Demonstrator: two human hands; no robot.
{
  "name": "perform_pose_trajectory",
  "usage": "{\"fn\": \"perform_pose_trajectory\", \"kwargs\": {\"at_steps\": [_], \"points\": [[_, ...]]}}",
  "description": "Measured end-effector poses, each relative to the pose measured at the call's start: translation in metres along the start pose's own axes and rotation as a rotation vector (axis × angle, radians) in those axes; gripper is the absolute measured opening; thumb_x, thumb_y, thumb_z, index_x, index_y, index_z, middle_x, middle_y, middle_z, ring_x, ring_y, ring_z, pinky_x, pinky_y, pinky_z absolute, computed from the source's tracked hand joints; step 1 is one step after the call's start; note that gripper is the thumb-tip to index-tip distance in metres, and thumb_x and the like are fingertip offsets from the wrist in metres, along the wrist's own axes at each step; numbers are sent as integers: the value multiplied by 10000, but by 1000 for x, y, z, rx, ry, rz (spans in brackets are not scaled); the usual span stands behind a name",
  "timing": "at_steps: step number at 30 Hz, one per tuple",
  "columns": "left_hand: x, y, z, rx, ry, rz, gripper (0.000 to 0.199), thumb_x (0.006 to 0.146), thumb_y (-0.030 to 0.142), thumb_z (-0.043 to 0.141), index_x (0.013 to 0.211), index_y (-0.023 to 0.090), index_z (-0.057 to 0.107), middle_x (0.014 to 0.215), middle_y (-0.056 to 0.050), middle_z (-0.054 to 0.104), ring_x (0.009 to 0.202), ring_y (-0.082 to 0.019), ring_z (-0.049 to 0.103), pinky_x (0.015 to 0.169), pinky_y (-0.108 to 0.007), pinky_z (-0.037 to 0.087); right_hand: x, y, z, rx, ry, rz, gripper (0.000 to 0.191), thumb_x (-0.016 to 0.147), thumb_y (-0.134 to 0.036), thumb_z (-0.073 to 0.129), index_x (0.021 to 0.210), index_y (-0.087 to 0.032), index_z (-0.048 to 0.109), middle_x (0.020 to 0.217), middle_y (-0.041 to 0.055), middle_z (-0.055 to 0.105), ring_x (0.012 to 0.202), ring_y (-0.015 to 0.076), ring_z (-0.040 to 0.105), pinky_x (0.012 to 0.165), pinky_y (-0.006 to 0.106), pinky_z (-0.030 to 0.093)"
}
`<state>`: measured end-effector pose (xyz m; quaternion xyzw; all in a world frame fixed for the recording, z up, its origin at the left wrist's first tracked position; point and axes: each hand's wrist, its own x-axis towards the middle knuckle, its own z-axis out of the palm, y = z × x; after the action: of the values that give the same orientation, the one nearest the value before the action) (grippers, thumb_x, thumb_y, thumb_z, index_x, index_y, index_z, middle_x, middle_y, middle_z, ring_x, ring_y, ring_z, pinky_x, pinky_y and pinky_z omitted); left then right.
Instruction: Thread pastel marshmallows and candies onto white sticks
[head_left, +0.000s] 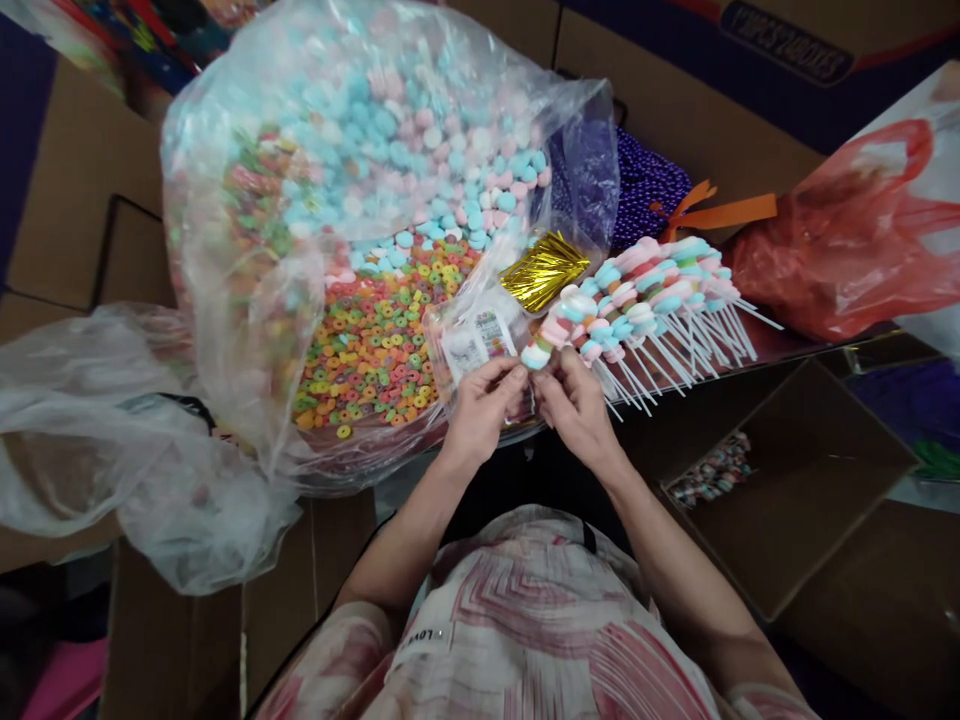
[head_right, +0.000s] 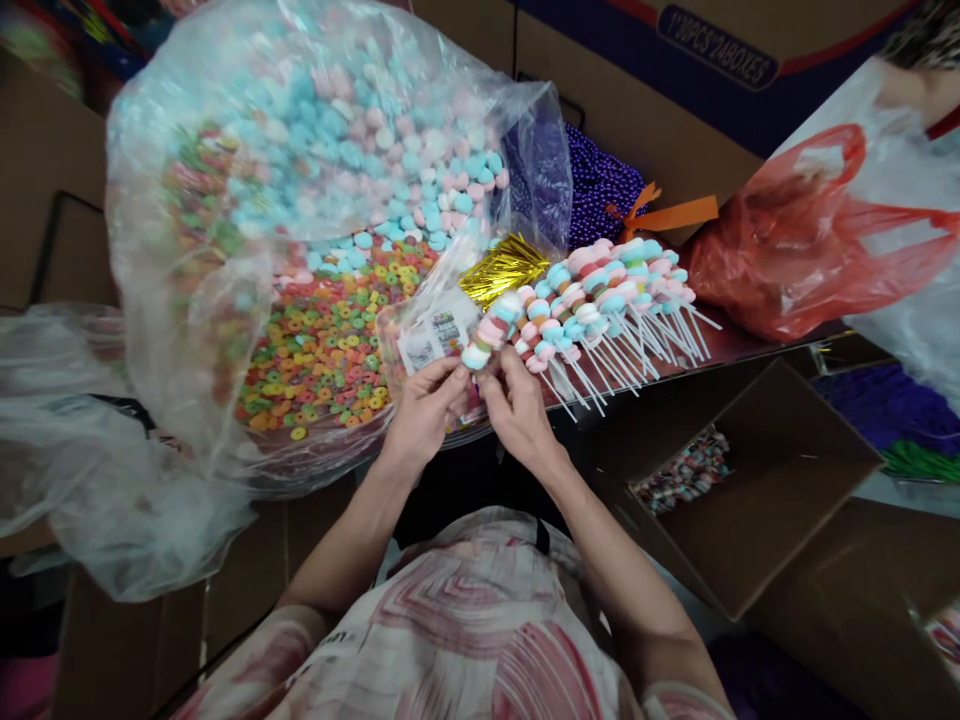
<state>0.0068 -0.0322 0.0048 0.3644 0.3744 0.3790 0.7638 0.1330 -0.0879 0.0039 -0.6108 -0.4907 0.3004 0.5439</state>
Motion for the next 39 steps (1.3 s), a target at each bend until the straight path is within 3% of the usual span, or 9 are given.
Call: {"fn": "perform_pose_trajectory", "kwargs": {"at_steps": [3,7,14,19,25,27,30,36,39], "points": [[6,8,6,-214,37,-204,354,660,316,961,747,150,661,568,85,455,456,-27,370,419,-155,298,-4,2,-1,-198,51,-230,135,1032,-227,506,999,-221,636,882,35,698,796,169,665,751,313,561],[7,11,14,-252,121,-267,302,692,253,936,735,152,655,535,91,453,430,-30,397,402,-146,304,-5,10,-2,-484,127,-590,259,1010,-116,539,1177,-212,713,1104,116,759,1026,211,718,889,338,574],[-4,13,14,-289,91,-256,251,723,194,897,734,155,649,628,65,593,506,-38,518,432,-140,350,-1,10,2,-693,193,-725,222,1022,-130,541,1075,-220,737,992,93,757,848,192,676,762,331,530],[-4,8,7,-316,38,-219,230,767,189,883,788,178,655,680,83,634,573,-34,594,510,-124,437,1,4,14,-620,229,-664,249,1052,-179,457,974,-199,693,914,94,697,831,205,608,768,362,494],[3,0,20,-216,-93,-160,308,817,452,847,891,172,746,993,-40,774,987,-166,719,898,-246,580,-12,-8,13,-284,274,-247,156,1035,-234,471,907,-222,559,866,41,631,832,183,594,804,334,504],[1,5,23,-159,-173,-77,412,836,594,785,884,186,760,1062,-58,761,1040,-195,703,922,-277,585,-17,-16,6,-156,246,-169,133,1023,-242,494,901,-226,543,848,15,623,808,162,600,775,306,506],[-8,11,21,7,-155,163,499,878,673,695,731,198,739,1100,-54,725,1041,-187,674,920,-261,572,-21,-30,-6,-92,239,-136,135,1021,-243,510,896,-221,557,839,7,627,789,150,607,753,293,506],[-24,6,15,273,-47,154,354,896,489,758,692,201,722,819,-25,658,840,-155,619,807,-232,532,-35,-37,-12,-95,316,-252,134,997,-194,573,902,-215,665,848,18,693,795,156,645,753,303,524],[-30,2,26,362,-138,140,274,880,342,782,660,186,740,890,-41,686,894,-152,635,841,-225,509,-52,-30,-15,-30,390,-113,163,1002,-258,602,896,-223,720,843,15,713,793,166,658,763,313,538]]}}
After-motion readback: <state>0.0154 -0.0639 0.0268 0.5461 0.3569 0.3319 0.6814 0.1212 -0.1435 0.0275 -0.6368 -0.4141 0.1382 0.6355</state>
